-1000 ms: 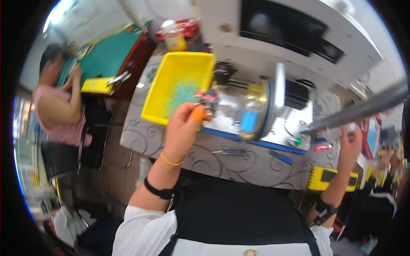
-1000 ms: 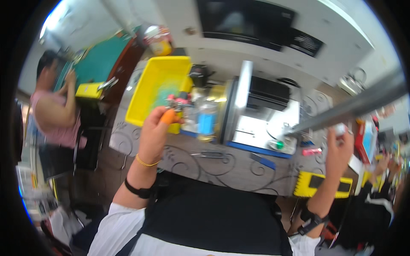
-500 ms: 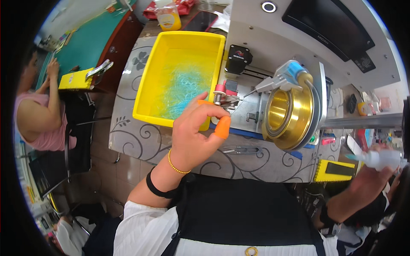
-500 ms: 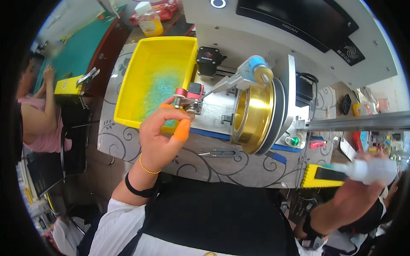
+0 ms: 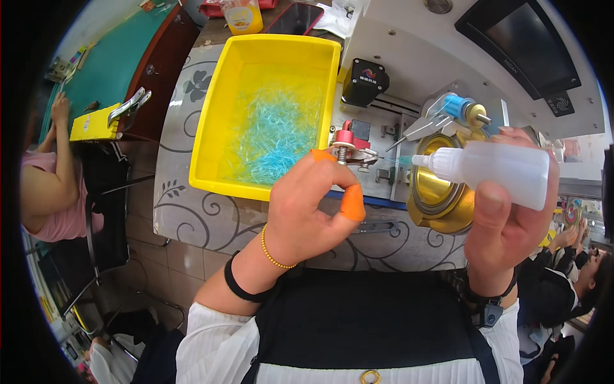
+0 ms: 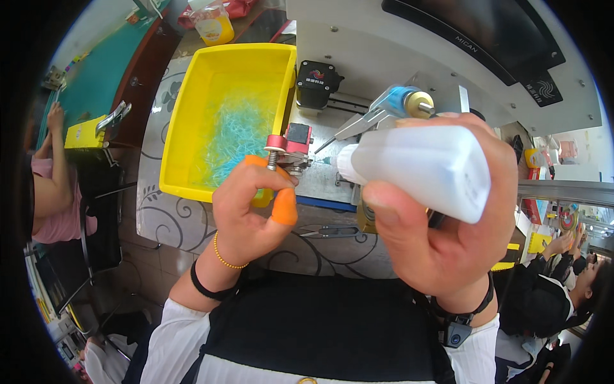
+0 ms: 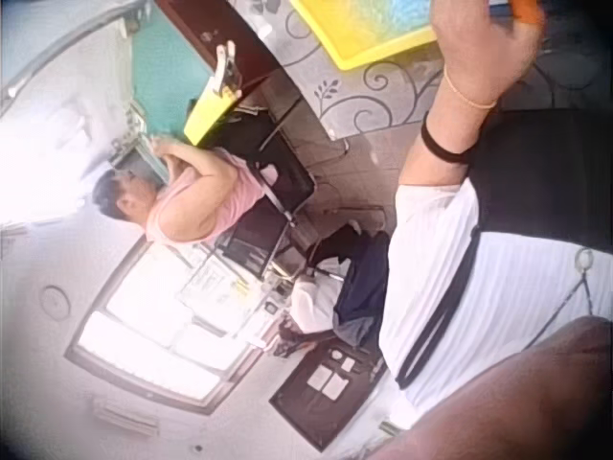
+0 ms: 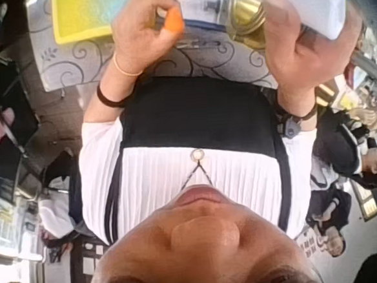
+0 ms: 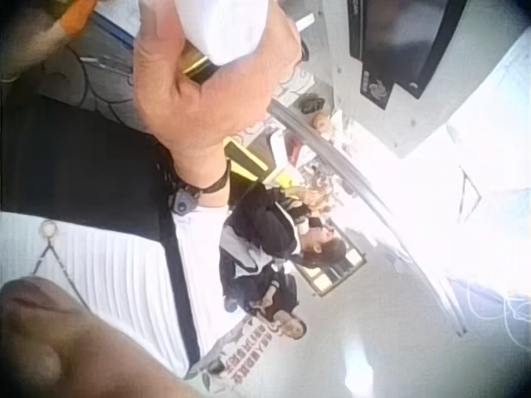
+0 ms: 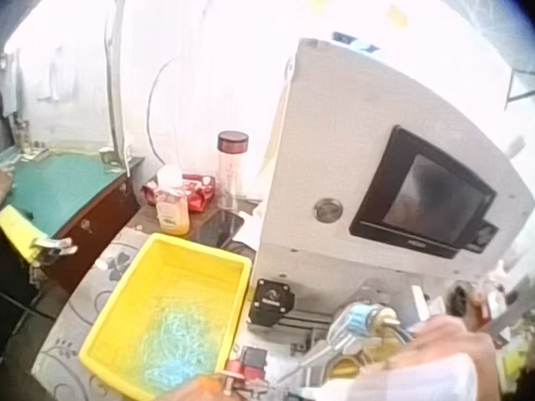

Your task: Using a production machine and small tools to assemble or apply adhesive to small electronic components.

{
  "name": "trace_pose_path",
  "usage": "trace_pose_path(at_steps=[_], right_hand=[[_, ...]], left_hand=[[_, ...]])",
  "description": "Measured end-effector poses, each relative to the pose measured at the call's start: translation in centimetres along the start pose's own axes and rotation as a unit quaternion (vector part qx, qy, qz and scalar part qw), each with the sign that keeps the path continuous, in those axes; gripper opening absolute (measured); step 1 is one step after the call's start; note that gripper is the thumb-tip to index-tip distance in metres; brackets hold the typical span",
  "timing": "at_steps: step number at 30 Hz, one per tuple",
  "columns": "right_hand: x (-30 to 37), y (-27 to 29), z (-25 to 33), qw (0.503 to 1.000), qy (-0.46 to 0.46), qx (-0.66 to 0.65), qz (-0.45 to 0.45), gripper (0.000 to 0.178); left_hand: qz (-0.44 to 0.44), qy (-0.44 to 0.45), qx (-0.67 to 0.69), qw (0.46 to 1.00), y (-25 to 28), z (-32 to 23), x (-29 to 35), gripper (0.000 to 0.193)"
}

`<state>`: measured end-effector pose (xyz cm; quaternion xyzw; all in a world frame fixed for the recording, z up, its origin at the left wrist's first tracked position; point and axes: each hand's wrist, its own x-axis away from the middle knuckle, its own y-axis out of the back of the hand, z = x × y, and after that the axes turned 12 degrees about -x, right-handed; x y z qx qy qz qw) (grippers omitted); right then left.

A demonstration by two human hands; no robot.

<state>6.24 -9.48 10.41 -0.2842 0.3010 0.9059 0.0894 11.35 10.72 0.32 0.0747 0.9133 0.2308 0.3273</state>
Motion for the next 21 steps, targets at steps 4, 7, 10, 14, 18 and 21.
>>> trace_pose_path(at_steps=[4, 7, 10, 14, 18, 21], right_hand=[[-0.2, 0.1, 0.0, 0.999, 0.002, 0.038, 0.031, 0.049], [0.0, 0.1, -0.5, 1.0, 0.012, 0.015, 0.024, 0.049], [0.2, -0.1, -0.4, 1.0, -0.005, -0.023, 0.008, 0.048], [-0.2, 0.0, 0.4, 0.999, -0.033, 0.011, 0.031, 0.046], [0.1, 0.4, 0.2, 0.998, -0.052, -0.025, 0.021, 0.044], [0.7, 1.0, -0.2, 0.992, -0.075, -0.102, -0.025, 0.041]], left_hand=[[-0.012, -0.016, -0.001, 1.0, 0.0, 0.1, 0.0, 0.02], [-0.013, -0.026, -0.006, 1.0, 0.0, 0.0, -0.2, 0.02], [-0.018, -0.028, -0.001, 0.999, -0.1, 0.2, -0.2, 0.02], [-0.015, -0.026, -0.002, 1.0, -0.1, 0.1, 0.0, 0.02], [0.002, -0.006, -0.004, 1.0, 0.1, 0.2, 0.3, 0.015], [-0.007, -0.007, 0.002, 1.0, -0.3, 0.3, 0.2, 0.017]])
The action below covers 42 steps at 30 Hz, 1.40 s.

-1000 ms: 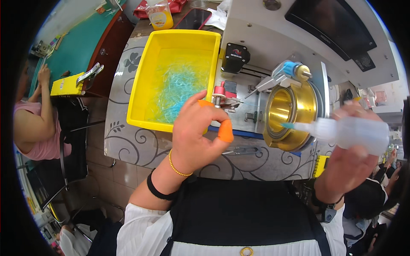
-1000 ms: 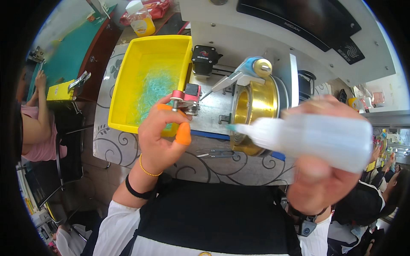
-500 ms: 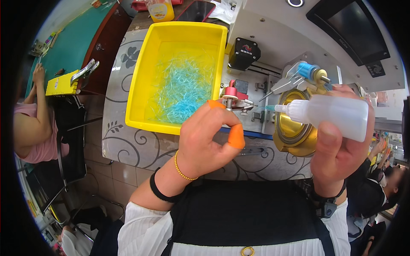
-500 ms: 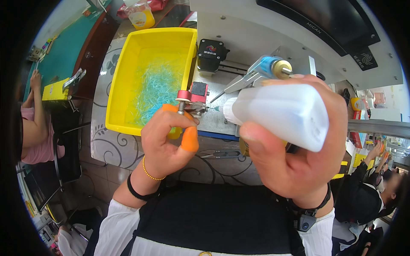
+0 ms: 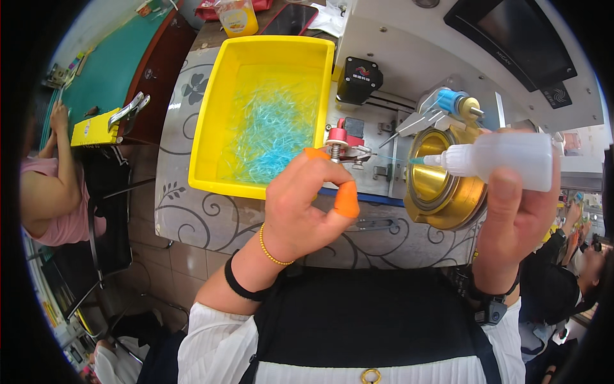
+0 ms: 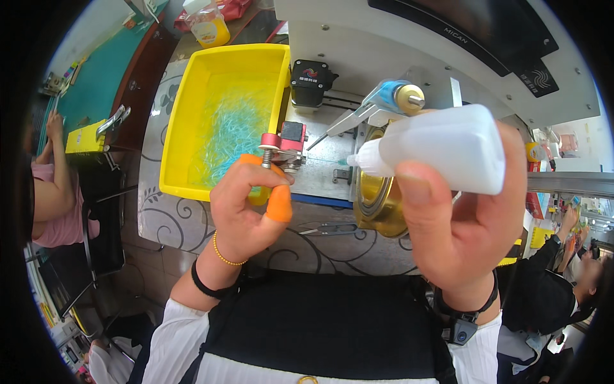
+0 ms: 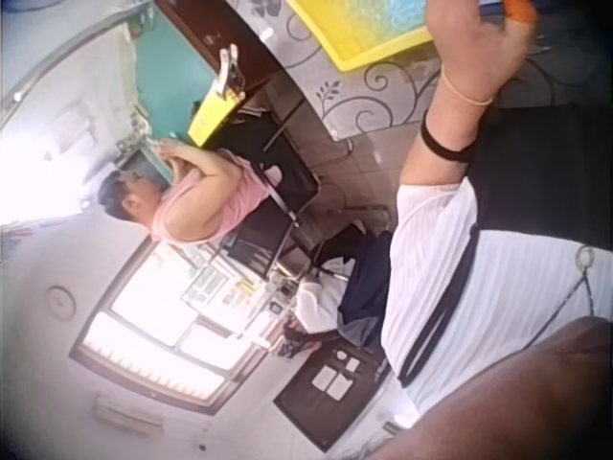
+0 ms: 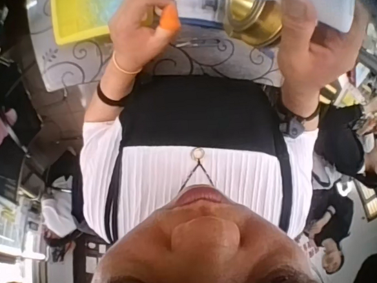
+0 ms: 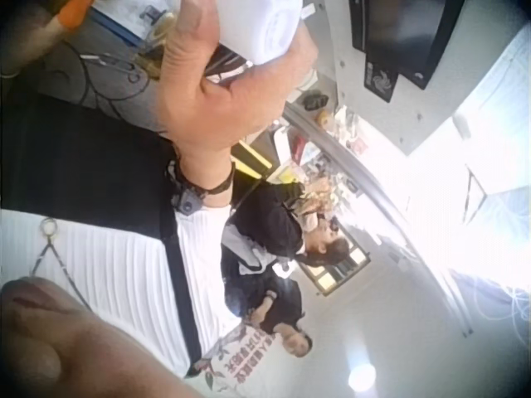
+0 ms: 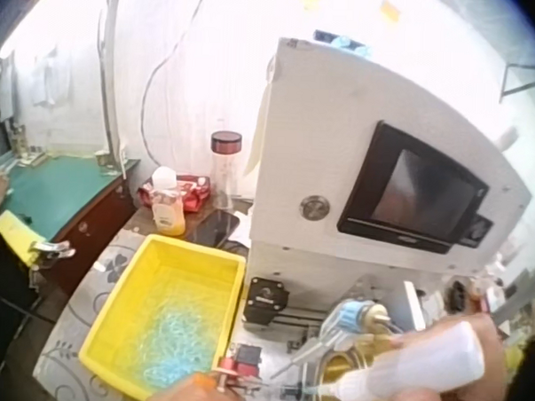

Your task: Using a production machine and small tools to assemble or apply adhesive to small electronic components.

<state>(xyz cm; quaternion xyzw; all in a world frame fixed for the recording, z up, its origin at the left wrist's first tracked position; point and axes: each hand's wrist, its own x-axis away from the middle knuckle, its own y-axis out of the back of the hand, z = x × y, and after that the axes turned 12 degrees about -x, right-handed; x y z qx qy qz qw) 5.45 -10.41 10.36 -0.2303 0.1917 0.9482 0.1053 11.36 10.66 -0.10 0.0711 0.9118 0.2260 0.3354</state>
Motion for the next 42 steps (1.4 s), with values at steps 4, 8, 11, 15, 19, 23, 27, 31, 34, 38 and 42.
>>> trace_pose_path(at_steps=[4, 8, 11, 15, 19, 23, 27, 31, 34, 38, 42], right_hand=[[-0.1, 0.4, -0.2, 0.999, 0.006, 0.042, 0.028, 0.04], [-0.4, 0.0, 0.1, 0.999, 0.0, 0.05, 0.021, 0.039], [-0.4, -0.3, 0.2, 0.999, -0.004, 0.035, 0.015, 0.038], [-0.3, -0.2, 0.1, 1.0, 0.002, 0.027, 0.013, 0.037], [-0.2, -0.1, 0.2, 1.0, 0.011, 0.02, 0.015, 0.037], [0.4, 1.6, 0.5, 0.999, 0.041, -0.01, -0.011, 0.043], [3.4, 6.7, -0.4, 0.989, 0.048, -0.14, -0.025, 0.046], [8.3, 13.1, 0.5, 0.97, -0.079, -0.149, -0.177, 0.048], [12.0, 18.3, -1.1, 0.929, -0.042, -0.139, -0.341, 0.033], [11.6, 21.2, -3.8, 0.911, -0.011, 0.038, -0.41, 0.026], [7.7, 20.1, -8.0, 0.912, -0.018, 0.214, -0.349, 0.031]], left_hand=[[-0.005, 0.014, 0.0, 1.0, 0.1, -0.1, 0.1, 0.018], [-0.005, 0.015, 0.004, 1.0, 0.1, 0.1, 0.1, 0.018], [-0.008, 0.013, 0.014, 1.0, 0.1, 0.2, 0.0, 0.018], [-0.01, 0.014, 0.01, 1.0, 0.3, 0.1, 0.1, 0.018], [-0.01, 0.006, 0.004, 1.0, 0.2, 0.0, 0.0, 0.017], [-0.003, 0.023, 0.0, 1.0, -0.2, -0.3, -0.1, 0.015], [0.009, 0.052, -0.037, 0.998, 0.3, 1.0, 1.3, 0.011], [0.046, 0.032, -0.015, 0.998, 0.9, 1.2, 1.7, 0.004], [0.036, 0.076, 0.064, 0.994, 0.1, 1.4, 1.8, 0.006], [0.027, 0.069, 0.084, 0.994, 0.1, 1.3, 2.2, 0.006], [0.007, 0.093, 0.036, 0.995, 0.7, 0.6, 2.4, 0.005]])
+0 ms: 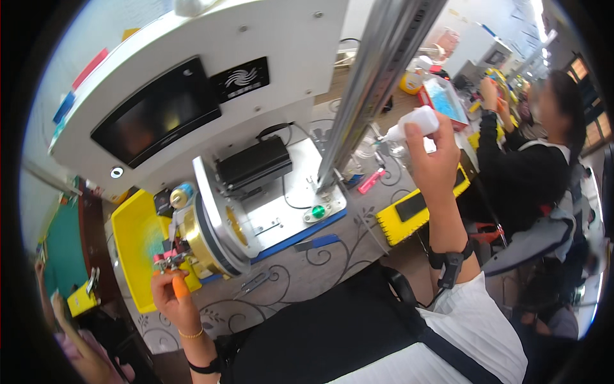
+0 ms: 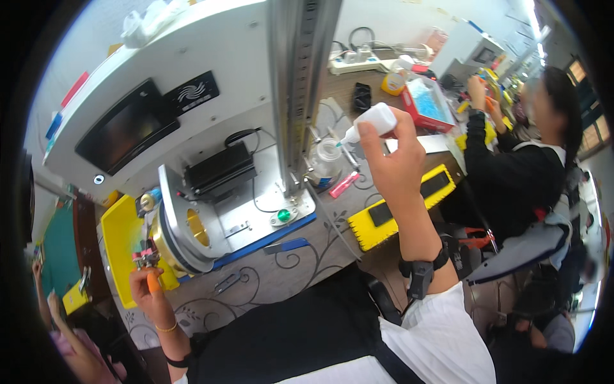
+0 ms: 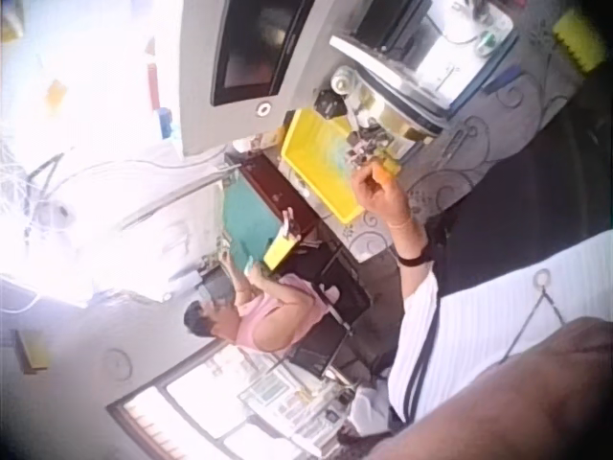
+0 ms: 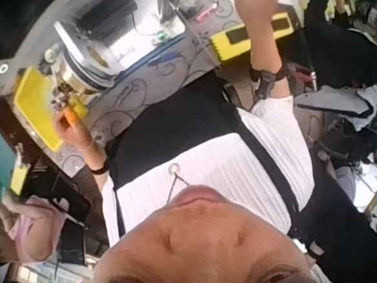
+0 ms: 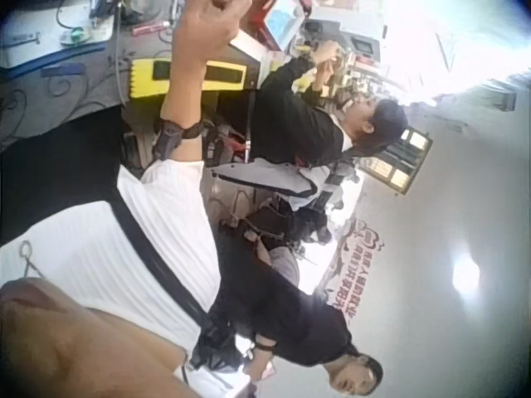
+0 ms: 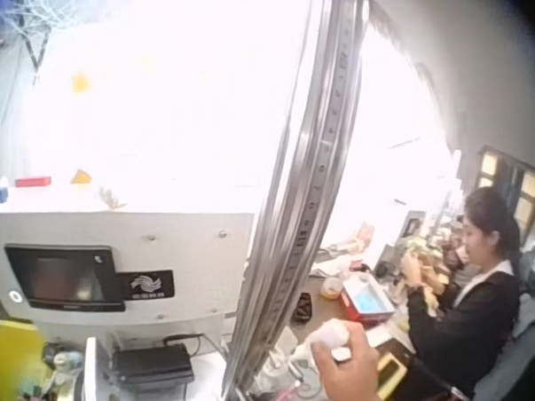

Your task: Using a production machine and small tools to assemble or apply adhesive to small electronic components.

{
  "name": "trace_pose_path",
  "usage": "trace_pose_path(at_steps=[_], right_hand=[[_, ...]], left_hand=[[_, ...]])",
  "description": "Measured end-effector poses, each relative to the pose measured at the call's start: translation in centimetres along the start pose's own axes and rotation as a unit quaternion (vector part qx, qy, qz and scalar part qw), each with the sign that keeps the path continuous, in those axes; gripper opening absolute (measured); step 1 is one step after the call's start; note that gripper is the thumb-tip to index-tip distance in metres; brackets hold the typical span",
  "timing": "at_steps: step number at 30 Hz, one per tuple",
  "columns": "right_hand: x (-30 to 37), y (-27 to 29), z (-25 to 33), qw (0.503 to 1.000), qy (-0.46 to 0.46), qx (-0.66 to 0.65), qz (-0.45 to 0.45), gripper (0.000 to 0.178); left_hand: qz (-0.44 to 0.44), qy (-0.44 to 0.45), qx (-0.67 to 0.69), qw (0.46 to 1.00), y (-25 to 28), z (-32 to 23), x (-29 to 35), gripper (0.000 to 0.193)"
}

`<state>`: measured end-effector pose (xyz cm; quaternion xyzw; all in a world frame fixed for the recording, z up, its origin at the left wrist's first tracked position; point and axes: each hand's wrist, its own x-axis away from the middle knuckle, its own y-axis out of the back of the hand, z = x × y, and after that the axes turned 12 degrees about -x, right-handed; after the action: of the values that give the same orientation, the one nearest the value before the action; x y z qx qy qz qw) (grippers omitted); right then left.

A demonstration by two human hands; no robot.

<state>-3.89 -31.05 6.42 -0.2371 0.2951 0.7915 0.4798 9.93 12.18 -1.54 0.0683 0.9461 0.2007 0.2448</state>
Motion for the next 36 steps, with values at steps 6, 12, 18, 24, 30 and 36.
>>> trace_pose_path(at_steps=[6, 12, 18, 24, 30, 36], right_hand=[[1.3, 0.7, -0.2, 0.996, 0.087, 0.009, 0.008, 0.02], [10.9, -5.6, 5.8, 0.847, 0.07, -0.169, 0.499, 0.018], [15.9, -12.6, 7.0, 0.802, 0.162, -0.186, 0.544, 0.02], [17.3, -13.9, 7.8, 0.785, 0.134, -0.127, 0.591, 0.022], [16.2, -13.3, 8.7, 0.783, 0.077, -0.081, 0.611, 0.017], [12.8, -11.5, 13.0, 0.779, 0.007, -0.159, 0.606, 0.021]], left_hand=[[-0.001, 0.047, 0.003, 0.999, -0.9, -1.3, -1.0, 0.005], [0.043, 0.061, -0.084, 0.994, 0.1, -4.3, -1.6, 0.001], [0.092, 0.137, -0.122, 0.979, 1.5, -7.5, -2.4, 0.008], [0.058, -0.141, -0.281, 0.948, 1.9, -9.2, -5.9, 0.01], [0.138, -0.203, -0.239, 0.939, 0.6, -7.0, -8.4, 0.009], [0.236, -0.171, -0.164, 0.943, -0.2, -5.7, -9.0, 0.008]])
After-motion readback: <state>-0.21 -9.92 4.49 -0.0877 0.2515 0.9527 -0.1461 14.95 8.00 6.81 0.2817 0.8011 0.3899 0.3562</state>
